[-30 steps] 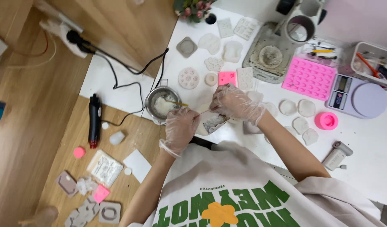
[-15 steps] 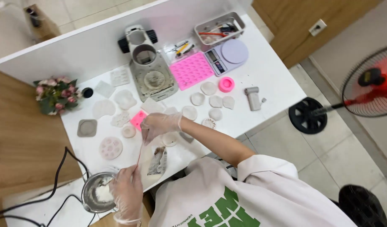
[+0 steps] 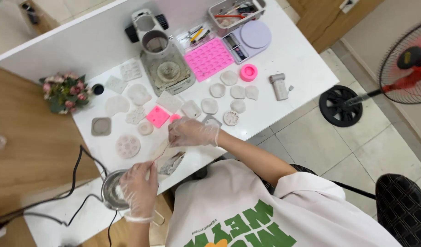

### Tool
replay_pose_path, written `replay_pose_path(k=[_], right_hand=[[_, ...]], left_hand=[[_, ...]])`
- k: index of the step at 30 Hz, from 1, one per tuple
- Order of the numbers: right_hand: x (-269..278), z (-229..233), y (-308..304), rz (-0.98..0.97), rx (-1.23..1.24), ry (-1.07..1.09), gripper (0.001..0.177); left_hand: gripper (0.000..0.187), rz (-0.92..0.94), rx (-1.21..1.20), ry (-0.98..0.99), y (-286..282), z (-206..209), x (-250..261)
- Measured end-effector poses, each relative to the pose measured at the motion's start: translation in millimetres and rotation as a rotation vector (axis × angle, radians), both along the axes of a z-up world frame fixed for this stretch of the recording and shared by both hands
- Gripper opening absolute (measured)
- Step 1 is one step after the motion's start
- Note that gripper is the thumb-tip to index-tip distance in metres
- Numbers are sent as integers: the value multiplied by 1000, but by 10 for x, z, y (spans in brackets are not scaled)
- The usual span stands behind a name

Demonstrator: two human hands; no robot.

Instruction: Preparing soy wax flakes by scooping them into a melting pot.

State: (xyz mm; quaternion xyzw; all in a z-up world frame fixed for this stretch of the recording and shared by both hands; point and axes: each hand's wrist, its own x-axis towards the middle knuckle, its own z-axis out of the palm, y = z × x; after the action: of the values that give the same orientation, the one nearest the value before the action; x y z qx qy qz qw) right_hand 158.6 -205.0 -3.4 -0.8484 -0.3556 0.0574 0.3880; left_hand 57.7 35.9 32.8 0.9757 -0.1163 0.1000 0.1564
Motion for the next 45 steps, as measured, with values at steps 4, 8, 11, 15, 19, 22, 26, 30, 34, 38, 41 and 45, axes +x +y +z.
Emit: replay_pose_path(k=[4,8,11,15,19,22,26,30,34,38,41,45], right_hand=[[87,-377,-19,71,84,89,18],[82,-106,-82,129,77,58,19],[105,-62,-78,156,114,63,19],[170,-230,-44,138,190,14,17],[253,-336,32,170,159,-59,16],[239,-173,75,143,150,12,17],[225,69,147,170,148,113,14],[260,199,244,205,109,218,15],[315,64,288,167,6,314,17],[343,225,317,172,-73,471,17],[388,285,297,176,-98,574,18],[452,204,172,179,-135,686,21]], left_hand=[[20,44,-42,-90,-12,-234,10],[16,51,-140,-51,-161,-247,12],[10,87,-209,-72,-243,-74,-19],[13,145,-123,-68,-210,-347,-18],[9,187,-179,-26,-111,-413,-45],[9,190,-246,17,-68,-489,-29],[6,148,-296,-7,-53,-454,20],[8,158,-308,36,-63,-501,73],[10,210,-322,114,-35,-534,76],[10,222,-337,139,-61,-519,88],[12,211,-329,176,-70,-399,97],[17,231,-344,239,-90,-392,100]])
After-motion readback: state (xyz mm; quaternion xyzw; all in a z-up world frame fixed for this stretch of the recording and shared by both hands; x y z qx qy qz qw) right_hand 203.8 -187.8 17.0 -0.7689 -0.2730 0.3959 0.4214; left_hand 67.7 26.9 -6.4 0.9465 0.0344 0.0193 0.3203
